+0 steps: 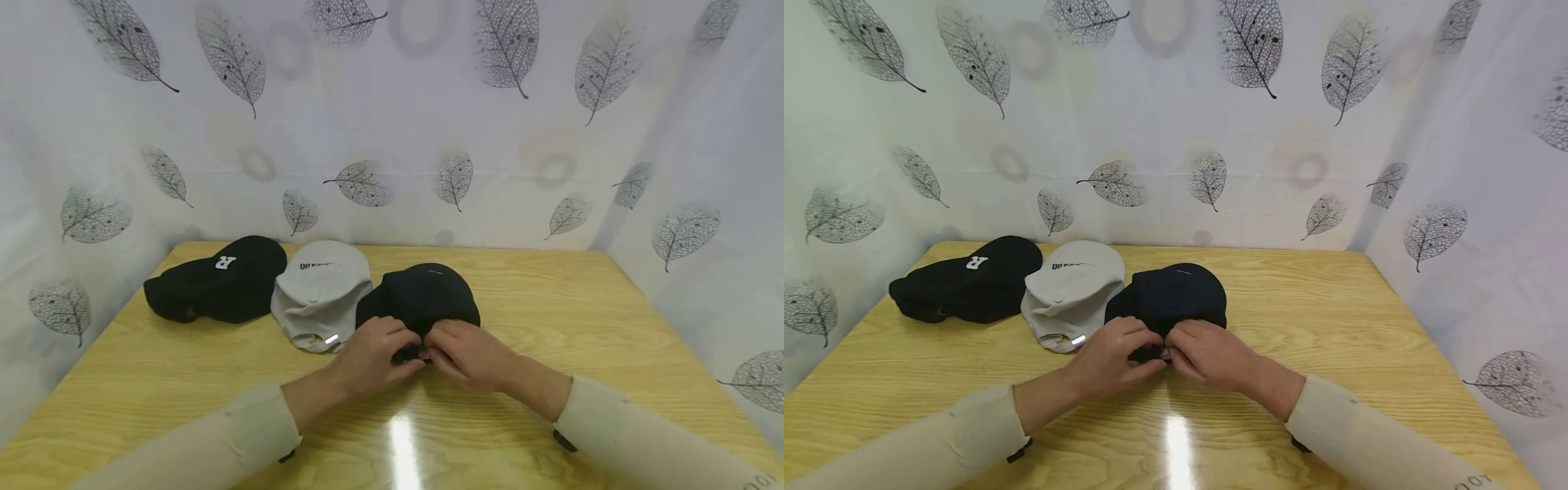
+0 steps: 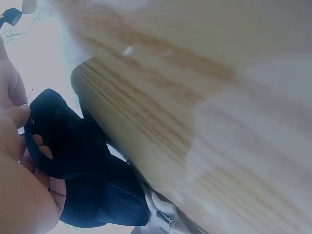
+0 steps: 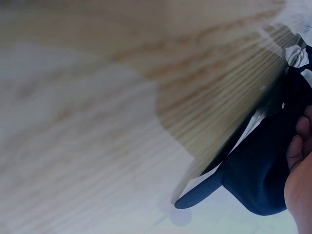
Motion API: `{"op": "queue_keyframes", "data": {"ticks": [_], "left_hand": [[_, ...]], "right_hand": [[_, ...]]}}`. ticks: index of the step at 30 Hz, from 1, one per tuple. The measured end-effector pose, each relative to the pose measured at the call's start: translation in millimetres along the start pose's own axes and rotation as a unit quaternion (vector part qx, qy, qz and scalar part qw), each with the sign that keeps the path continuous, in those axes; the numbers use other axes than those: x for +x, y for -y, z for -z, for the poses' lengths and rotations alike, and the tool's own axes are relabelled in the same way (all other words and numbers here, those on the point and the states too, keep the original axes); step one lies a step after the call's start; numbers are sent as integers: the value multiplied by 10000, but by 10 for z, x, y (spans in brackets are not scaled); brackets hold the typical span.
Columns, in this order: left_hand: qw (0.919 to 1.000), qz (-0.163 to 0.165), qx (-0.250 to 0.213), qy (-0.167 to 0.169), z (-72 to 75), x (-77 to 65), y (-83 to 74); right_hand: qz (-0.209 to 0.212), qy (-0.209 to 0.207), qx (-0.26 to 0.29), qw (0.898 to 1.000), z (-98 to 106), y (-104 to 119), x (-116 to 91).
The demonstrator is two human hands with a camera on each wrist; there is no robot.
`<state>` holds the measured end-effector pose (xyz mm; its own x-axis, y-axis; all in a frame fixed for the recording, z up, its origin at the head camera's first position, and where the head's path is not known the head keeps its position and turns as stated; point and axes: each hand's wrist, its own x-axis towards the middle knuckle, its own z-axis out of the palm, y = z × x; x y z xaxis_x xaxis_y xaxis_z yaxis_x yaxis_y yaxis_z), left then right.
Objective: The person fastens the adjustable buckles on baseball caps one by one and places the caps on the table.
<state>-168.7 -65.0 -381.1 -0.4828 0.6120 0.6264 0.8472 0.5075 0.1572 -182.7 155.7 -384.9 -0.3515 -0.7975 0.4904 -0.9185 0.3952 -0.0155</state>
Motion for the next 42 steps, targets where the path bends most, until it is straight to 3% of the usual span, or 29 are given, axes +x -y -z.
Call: {"op": "queue_keyframes", "data": {"ticks": [4,12,18,21,25,29,32,34,36,39,42], "left_hand": [[9999,-53,-18,-151,-19,6,-6],[9963,-267,505,-649,-38,26,-26],[9969,-192,400,-648,33,33,-62],[9982,230,170,-537,157,99,-168],[9934,1106,-242,-170,296,290,-344],[9714,2123,-1033,250,201,348,-362],[9564,2548,-1408,234,64,287,-290],[9556,2521,-1516,148,-3,232,-237],[9608,2297,-1549,50,-48,179,-186],[9735,1830,-1372,35,-68,123,-130],[9896,1233,-733,85,-47,112,-99]], "right_hand": [[64,-129,-93,9999,4,8,15],[338,-559,-505,9966,-2,5,60],[450,-993,-684,9917,7,21,127],[318,-1074,-488,9925,13,41,159],[-189,-1208,3,9925,37,63,141],[-718,-1047,152,9918,62,49,66],[-785,-708,-18,9944,50,22,31],[-717,-553,-110,9958,33,16,20],[-617,-454,-167,9969,13,11,10],[-577,-332,-176,9976,-2,17,4],[-509,-209,-271,9981,3,22,4]]}}
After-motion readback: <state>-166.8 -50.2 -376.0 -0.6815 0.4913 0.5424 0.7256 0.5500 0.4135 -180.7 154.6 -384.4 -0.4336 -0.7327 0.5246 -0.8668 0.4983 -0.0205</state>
